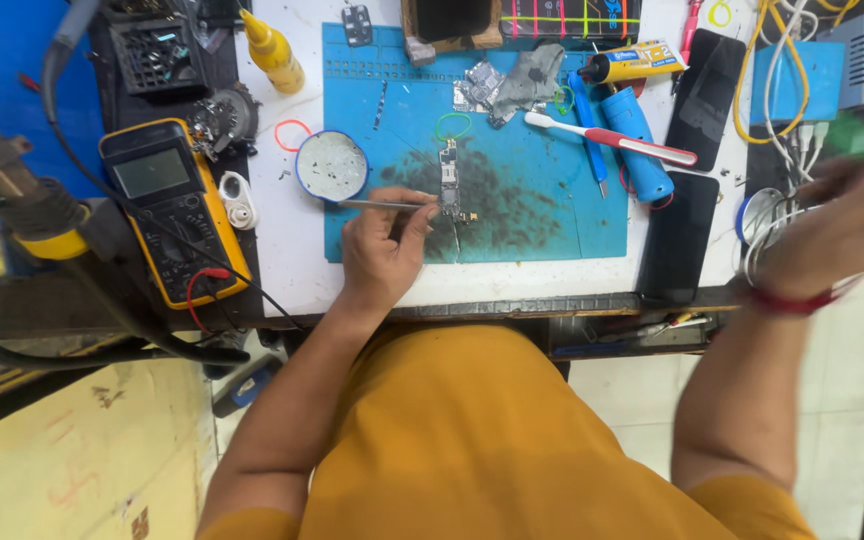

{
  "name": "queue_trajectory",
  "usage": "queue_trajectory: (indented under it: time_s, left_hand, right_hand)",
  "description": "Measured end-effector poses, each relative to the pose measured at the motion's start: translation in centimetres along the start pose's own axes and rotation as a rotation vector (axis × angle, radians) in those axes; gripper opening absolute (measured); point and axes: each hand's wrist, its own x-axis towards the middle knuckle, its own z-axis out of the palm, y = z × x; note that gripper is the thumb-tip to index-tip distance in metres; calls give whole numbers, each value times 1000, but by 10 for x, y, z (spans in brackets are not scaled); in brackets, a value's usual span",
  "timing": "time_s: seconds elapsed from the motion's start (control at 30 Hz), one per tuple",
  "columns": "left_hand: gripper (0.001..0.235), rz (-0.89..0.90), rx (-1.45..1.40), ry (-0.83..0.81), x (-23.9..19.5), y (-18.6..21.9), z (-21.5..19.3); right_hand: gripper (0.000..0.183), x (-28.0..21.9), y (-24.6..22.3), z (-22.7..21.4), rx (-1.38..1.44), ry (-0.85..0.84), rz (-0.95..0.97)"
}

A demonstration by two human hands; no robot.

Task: The person uses a soldering iron and tweezers to work on a small circuit board, applying flux and cleaning the area with a toothbrush. They repeatedly solder and wipe the board while holding it steady with tweezers.

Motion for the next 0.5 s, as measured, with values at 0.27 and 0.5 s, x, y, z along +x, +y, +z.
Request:
queue_trajectory:
  time_s: [0.27,0.5]
  left_hand:
    - [17,-28,1,-12,3,3,2]
    - [16,-51,59,-4,4,3,2]
  right_hand:
    - [7,-95,-54,69,-367,-883,-83]
    - [10,-93,-67,88,-421,-899,-169]
